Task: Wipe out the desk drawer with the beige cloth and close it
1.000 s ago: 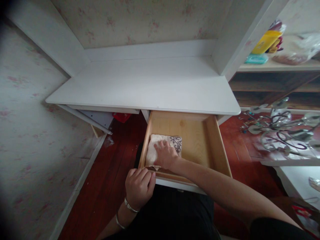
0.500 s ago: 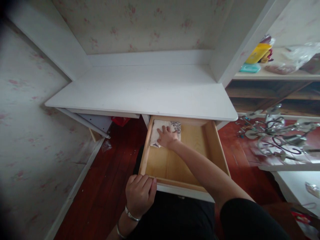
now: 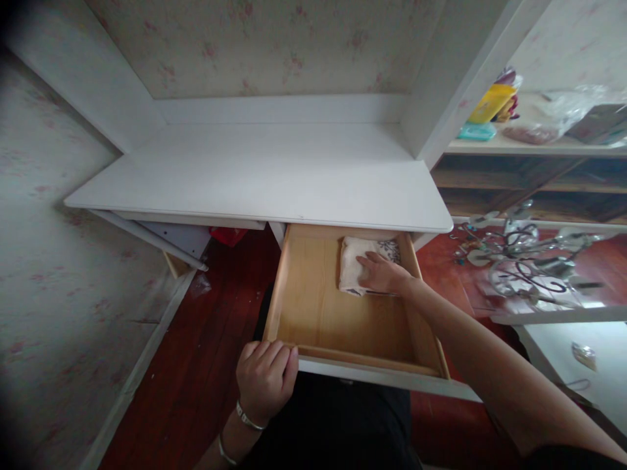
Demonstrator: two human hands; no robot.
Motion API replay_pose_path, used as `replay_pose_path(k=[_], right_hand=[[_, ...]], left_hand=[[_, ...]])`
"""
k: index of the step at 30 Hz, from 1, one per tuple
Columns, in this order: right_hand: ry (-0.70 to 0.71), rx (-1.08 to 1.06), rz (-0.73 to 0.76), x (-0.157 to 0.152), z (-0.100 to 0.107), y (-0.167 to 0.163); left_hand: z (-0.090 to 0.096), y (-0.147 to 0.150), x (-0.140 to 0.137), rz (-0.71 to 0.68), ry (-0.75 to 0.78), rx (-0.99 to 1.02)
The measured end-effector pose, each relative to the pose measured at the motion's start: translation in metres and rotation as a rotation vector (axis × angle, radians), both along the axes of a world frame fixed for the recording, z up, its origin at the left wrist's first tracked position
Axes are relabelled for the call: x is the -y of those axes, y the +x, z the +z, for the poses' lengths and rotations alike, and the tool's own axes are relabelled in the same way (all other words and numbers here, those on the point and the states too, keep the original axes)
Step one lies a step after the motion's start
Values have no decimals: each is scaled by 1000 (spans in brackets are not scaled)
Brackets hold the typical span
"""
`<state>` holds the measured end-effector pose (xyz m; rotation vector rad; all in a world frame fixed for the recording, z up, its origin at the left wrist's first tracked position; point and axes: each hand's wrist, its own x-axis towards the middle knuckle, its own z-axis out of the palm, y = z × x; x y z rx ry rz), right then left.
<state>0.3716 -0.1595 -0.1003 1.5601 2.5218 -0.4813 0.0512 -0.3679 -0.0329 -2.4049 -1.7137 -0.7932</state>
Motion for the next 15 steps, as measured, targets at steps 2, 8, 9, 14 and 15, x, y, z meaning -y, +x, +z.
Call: replay_pose_path(k=[2, 8, 9, 14, 15], right_hand=[[-16, 10, 84, 13, 2, -1], [-90, -66, 122, 85, 6, 2], [-108, -73, 103, 97, 6, 3], [-60, -33, 99, 127, 12, -5], [-44, -14, 117, 126, 14, -9]], left_hand=[[1, 0, 1, 1, -18, -3], [3, 1, 2, 7, -54, 6], [3, 1, 1, 9, -53, 10], [3, 3, 0, 9, -39, 20], [4, 3, -1, 7, -38, 19]])
